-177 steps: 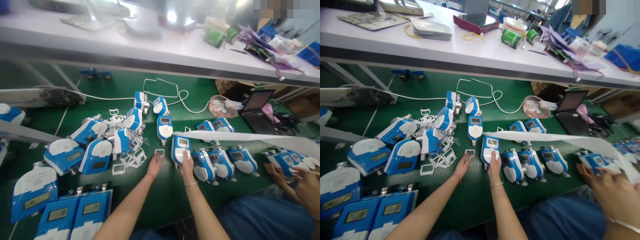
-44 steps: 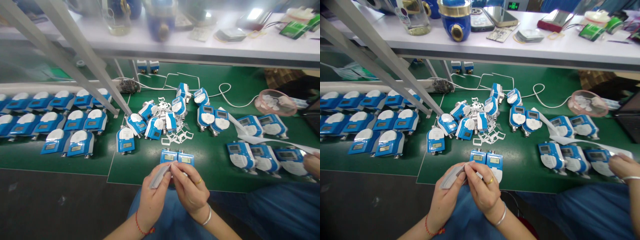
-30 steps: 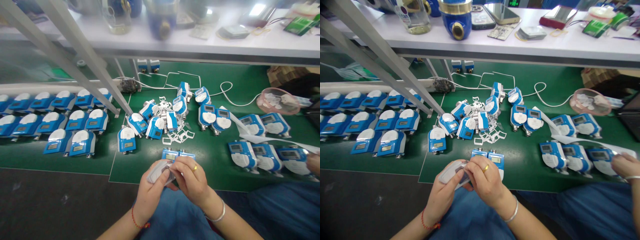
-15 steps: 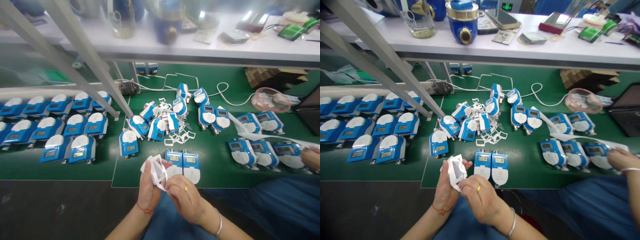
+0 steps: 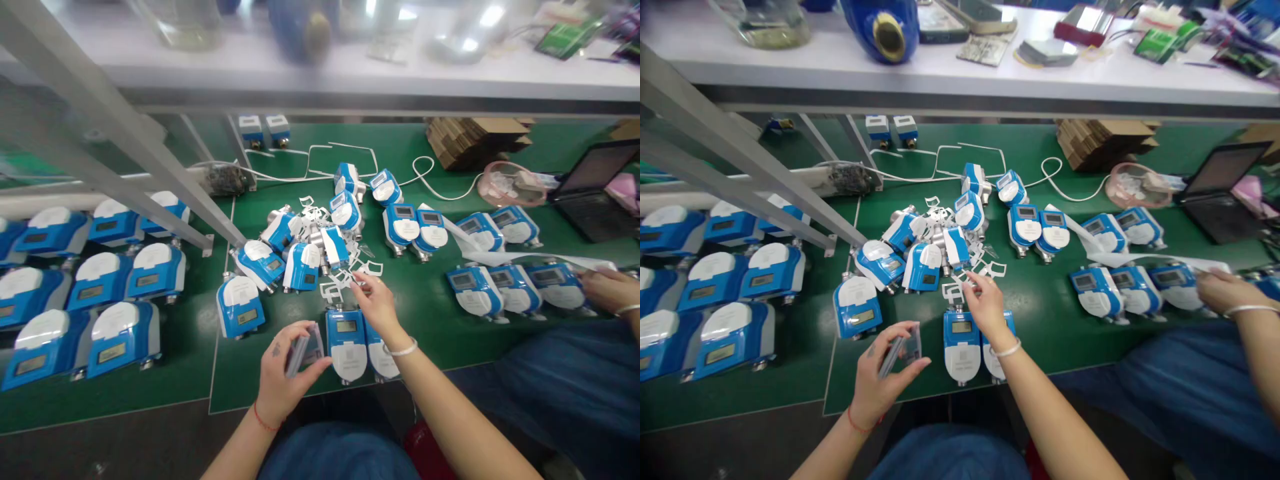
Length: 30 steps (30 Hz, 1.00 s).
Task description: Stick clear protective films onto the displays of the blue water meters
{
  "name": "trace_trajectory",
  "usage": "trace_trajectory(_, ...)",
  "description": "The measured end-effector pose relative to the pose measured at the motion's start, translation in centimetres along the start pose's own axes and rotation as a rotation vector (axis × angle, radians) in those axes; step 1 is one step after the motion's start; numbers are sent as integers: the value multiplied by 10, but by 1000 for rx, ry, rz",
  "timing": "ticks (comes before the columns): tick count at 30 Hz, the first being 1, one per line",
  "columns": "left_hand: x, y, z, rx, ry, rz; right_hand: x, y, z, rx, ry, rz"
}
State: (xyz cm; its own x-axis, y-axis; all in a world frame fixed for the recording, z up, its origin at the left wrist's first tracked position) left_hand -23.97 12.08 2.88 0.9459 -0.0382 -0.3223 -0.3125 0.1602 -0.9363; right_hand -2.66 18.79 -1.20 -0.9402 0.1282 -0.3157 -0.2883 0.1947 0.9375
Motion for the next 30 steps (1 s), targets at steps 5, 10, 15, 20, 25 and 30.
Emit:
trace_trajectory(5, 53, -25, -2, 337, 100, 327, -10, -6, -92, 239, 114, 159)
trace_trajectory(10, 95, -35, -16, 477, 222, 401, -48, -51, -124, 462, -52, 260)
trace_trajectory(15, 124, -8, -25, 447, 161, 524, -109, -105, -128, 607, -227, 473)
trace_trajectory(20, 159, 26, -32, 399, 201, 647, -145, -144, -119, 740, -373, 603)
trace_trajectory(25, 162, 33, -37, 316, 198, 521, -131, -149, -97, 689, -369, 566)
trace_trajectory(30, 161, 38, -39, 234, 256, 508, -100, -151, -90, 633, -223, 427)
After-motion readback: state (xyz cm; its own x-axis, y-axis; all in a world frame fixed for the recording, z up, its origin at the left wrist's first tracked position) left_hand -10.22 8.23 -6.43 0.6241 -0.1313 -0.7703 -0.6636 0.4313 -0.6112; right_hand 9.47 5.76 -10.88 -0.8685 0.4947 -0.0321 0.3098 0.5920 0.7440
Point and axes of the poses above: each hand's wrist, its own z-axis towards the middle knuckle, its own x-axis out of the palm, y = z × x, the point moved 6 cm from there along z, towards the middle knuckle, and after that the axes turned 2 degrees about y, right-handed, at the moved point
